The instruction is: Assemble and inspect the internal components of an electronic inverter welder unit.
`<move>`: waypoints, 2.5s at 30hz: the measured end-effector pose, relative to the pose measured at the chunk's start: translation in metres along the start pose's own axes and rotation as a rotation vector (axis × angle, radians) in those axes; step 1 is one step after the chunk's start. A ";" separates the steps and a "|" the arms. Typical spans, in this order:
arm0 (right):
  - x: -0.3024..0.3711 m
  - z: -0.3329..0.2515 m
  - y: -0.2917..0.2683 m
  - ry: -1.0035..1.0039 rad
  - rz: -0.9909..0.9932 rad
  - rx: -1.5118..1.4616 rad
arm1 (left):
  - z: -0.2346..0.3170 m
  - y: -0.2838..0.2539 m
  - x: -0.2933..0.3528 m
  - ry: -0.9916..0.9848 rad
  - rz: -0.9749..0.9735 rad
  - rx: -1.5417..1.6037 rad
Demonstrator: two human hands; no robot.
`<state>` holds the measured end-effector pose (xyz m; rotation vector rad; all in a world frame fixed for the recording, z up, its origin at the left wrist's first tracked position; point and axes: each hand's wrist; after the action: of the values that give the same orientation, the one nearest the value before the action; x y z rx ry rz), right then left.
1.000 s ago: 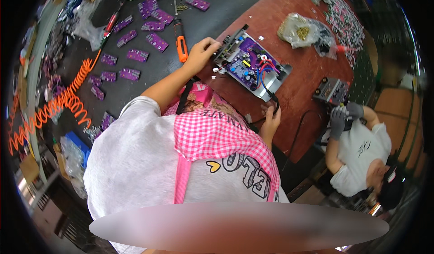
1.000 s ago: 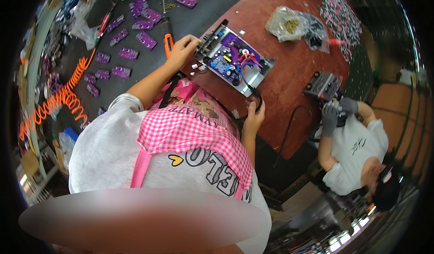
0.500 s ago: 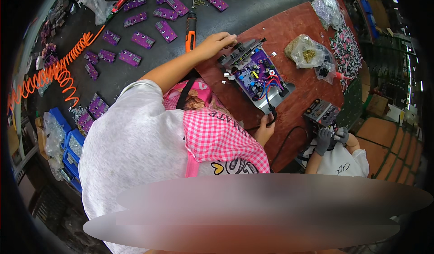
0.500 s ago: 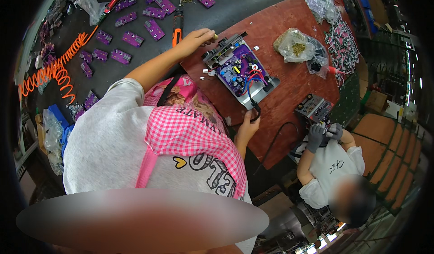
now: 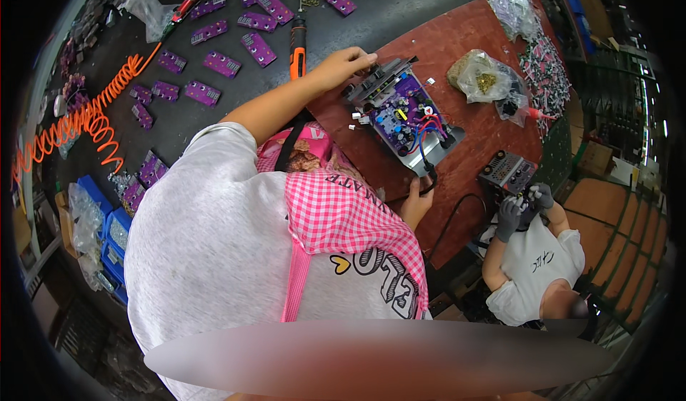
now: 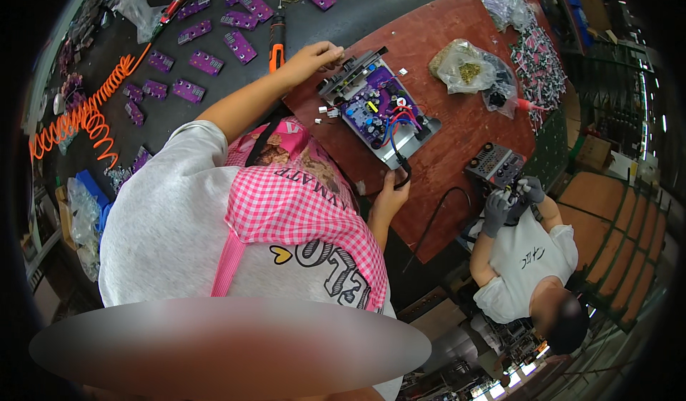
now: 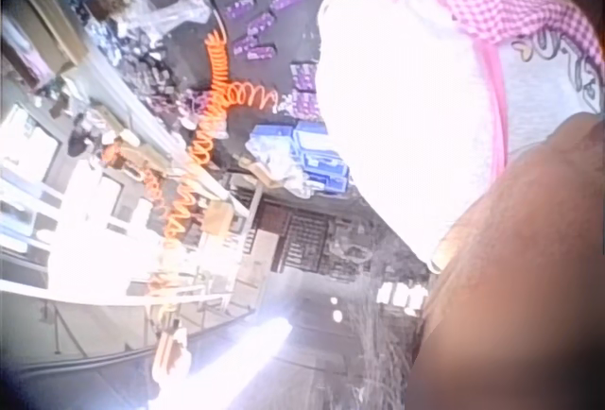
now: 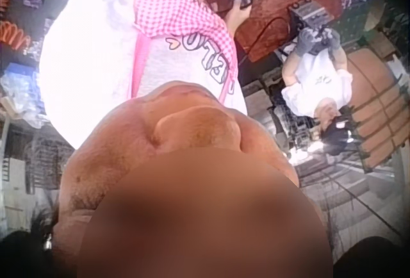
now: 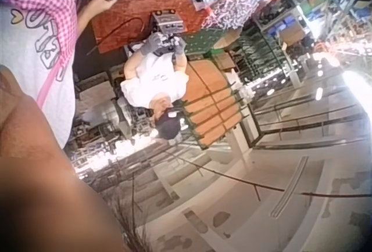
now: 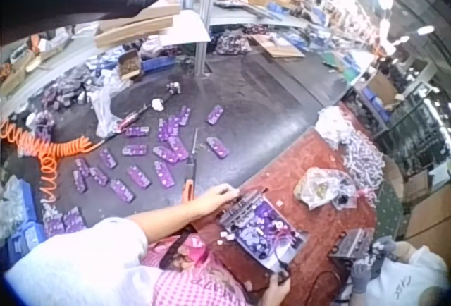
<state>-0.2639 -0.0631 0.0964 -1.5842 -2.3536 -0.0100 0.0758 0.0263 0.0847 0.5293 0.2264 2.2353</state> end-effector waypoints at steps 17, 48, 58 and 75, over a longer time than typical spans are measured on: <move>-0.005 0.002 0.001 0.015 0.002 0.077 | -0.004 0.000 0.000 -0.071 -0.049 -0.237; -0.007 -0.006 0.008 -0.031 -0.036 0.044 | -0.019 -0.023 0.019 0.060 -0.222 -0.406; -0.017 -0.062 0.029 -0.379 -0.007 0.252 | -0.075 -0.005 -0.003 -0.022 -0.015 -0.375; -0.052 0.020 -0.061 -0.021 0.180 -0.038 | -0.019 0.087 0.051 0.447 -0.136 -0.730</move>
<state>-0.3059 -0.1304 0.0740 -1.8167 -2.2303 0.0008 -0.0214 0.0075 0.1112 -0.3674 -0.3172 2.0838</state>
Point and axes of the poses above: each hand's wrist, its own x-axis away from the middle knuckle, its own y-axis out of the palm, z = x × y, and after that the axes turned 1 degree about -z, right-handed
